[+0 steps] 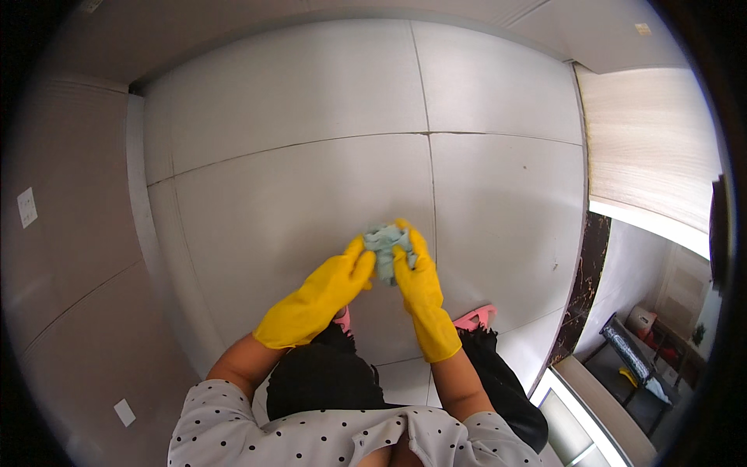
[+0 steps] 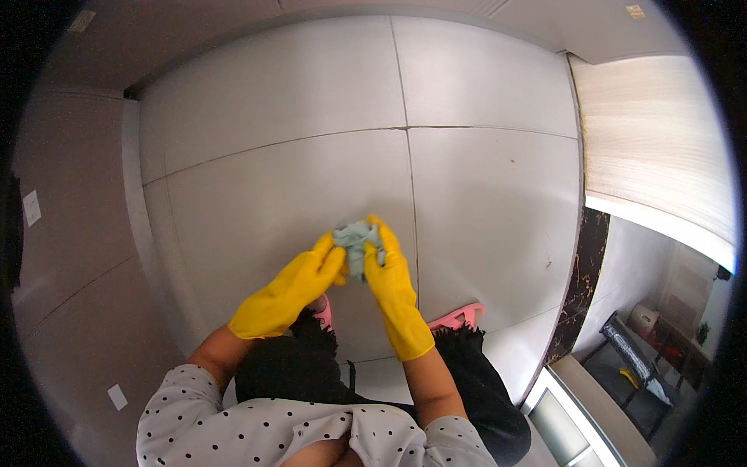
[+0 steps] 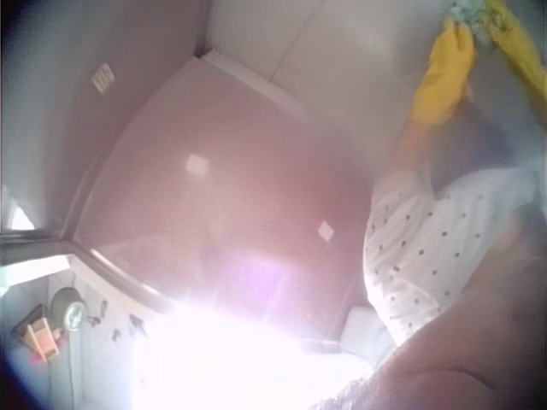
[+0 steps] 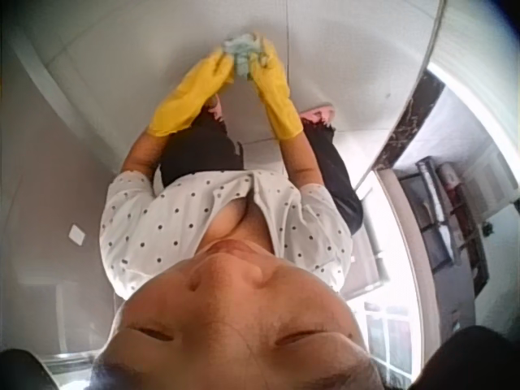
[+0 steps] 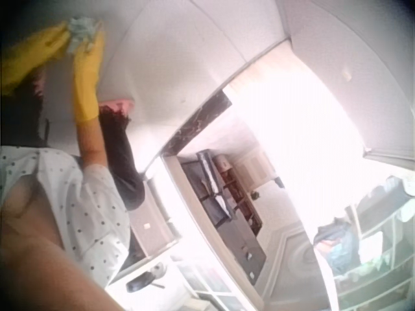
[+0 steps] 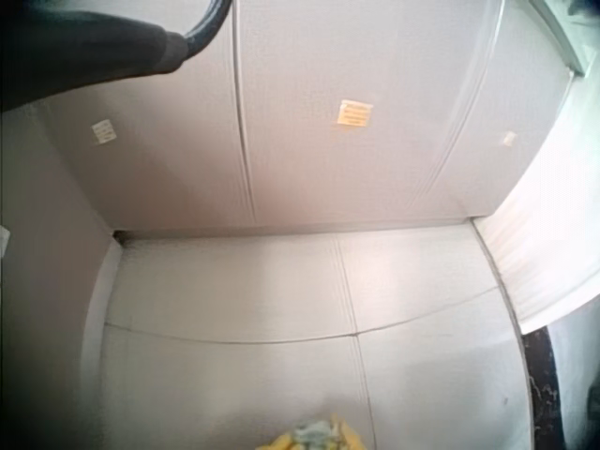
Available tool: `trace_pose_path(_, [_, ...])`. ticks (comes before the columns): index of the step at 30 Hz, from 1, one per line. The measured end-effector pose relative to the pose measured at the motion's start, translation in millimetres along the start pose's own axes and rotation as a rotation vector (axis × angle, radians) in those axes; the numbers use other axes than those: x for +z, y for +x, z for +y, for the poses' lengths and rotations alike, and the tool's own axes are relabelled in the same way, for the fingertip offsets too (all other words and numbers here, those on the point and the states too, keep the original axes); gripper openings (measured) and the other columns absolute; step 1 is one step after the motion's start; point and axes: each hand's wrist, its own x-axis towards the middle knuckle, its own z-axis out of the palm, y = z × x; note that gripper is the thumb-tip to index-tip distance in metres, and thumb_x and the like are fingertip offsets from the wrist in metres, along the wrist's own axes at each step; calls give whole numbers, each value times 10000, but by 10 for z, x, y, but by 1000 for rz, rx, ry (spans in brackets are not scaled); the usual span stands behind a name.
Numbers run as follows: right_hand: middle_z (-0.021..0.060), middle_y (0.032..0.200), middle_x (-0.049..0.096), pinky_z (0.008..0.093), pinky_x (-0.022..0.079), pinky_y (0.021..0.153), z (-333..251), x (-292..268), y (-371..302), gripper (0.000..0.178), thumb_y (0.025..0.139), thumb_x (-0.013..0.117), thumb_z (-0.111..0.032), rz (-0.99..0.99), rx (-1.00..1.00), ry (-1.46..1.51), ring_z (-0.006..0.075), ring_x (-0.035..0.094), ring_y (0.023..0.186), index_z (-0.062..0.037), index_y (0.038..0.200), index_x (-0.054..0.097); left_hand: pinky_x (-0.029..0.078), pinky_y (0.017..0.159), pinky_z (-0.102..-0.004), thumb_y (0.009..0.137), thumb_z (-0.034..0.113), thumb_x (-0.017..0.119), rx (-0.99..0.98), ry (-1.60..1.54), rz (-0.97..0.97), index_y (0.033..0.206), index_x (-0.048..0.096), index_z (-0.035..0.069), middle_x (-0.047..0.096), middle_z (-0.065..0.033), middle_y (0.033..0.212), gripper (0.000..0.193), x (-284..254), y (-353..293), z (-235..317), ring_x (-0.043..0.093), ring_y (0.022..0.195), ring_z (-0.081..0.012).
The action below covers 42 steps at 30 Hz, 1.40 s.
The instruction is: The person wipes the tiled floor and the lower section of a cabinet using a cloth. They are wearing yellow rubber gloves and pink slippers while kneeling and moving around the room to clean different areas.
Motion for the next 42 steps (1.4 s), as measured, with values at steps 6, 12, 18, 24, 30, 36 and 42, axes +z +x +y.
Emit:
trace_pose_path(6, [187, 1137, 703, 432, 559, 876, -279, 883, 124, 442, 1000, 540, -83, -362, -278, -208, 354, 694, 1016, -140, 1437, 570, 521, 993, -380, 1135, 244, 392, 293, -390, 627, 1481, 496, 34, 708, -149, 1207, 418, -397, -481, -1497, 674, 1061, -215])
trace_pose_path(12, [180, 1039, 712, 489, 544, 816, 662, 2063, -15, 266, 974, 582, -248, -463, -630, -648, 386, 686, 908, -111, 1167, 705, 517, 1047, -390, 1131, 287, 426, 311, -307, 849, 1444, 553, 63, 684, -156, 1285, 406, -618, -799, -1680, 679, 1128, -231])
trace_pose_path(18, [189, 880, 692, 516, 507, 745, 681, 168, 973, 111, 874, 606, -89, 195, -397, -895, 400, 659, 826, -50, 949, 679, 507, 1035, -366, 1130, 248, 433, 195, -339, 948, 1411, 563, 53, 710, -138, 1195, 366, -725, -952, -1716, 681, 1065, -203])
trace_pose_path(24, [144, 785, 669, 417, 497, 622, 1024, -1289, 819, 170, 987, 605, -150, 582, -450, -673, 292, 600, 668, 5, 1003, 671, 523, 1026, -371, 1127, 253, 441, 189, -465, 1096, 1390, 577, 56, 711, -150, 1190, 355, -1036, -884, -2178, 688, 1059, -223])
trace_pose_path(30, [197, 900, 688, 509, 520, 658, 214, 684, 341, 148, 886, 672, -188, -218, -504, -647, 436, 634, 752, -43, 916, 663, 533, 1013, -370, 1122, 261, 457, 319, -456, 1249, 1387, 578, 45, 708, -167, 1207, 363, -1249, -927, -2439, 696, 1069, -245])
trace_pose_path(36, [229, 1107, 715, 525, 545, 870, 412, 2396, -97, 283, 965, 572, -259, -750, -463, -666, 428, 691, 995, -98, 1184, 655, 488, 1070, -378, 1111, 233, 487, 338, -461, 1279, 1395, 573, 39, 694, -166, 1247, 354, -1361, -800, -2335, 671, 1137, -255])
trace_pose_path(42, [205, 1063, 734, 428, 556, 840, -77, 940, 1290, 269, 996, 524, -190, 66, -534, -624, 359, 700, 903, -33, 1115, 707, 426, 1138, -387, 1080, 180, 530, 326, 159, 1287, 1417, 549, 6, 614, -168, 1393, 379, -1607, -396, -2081, 573, 1306, -294])
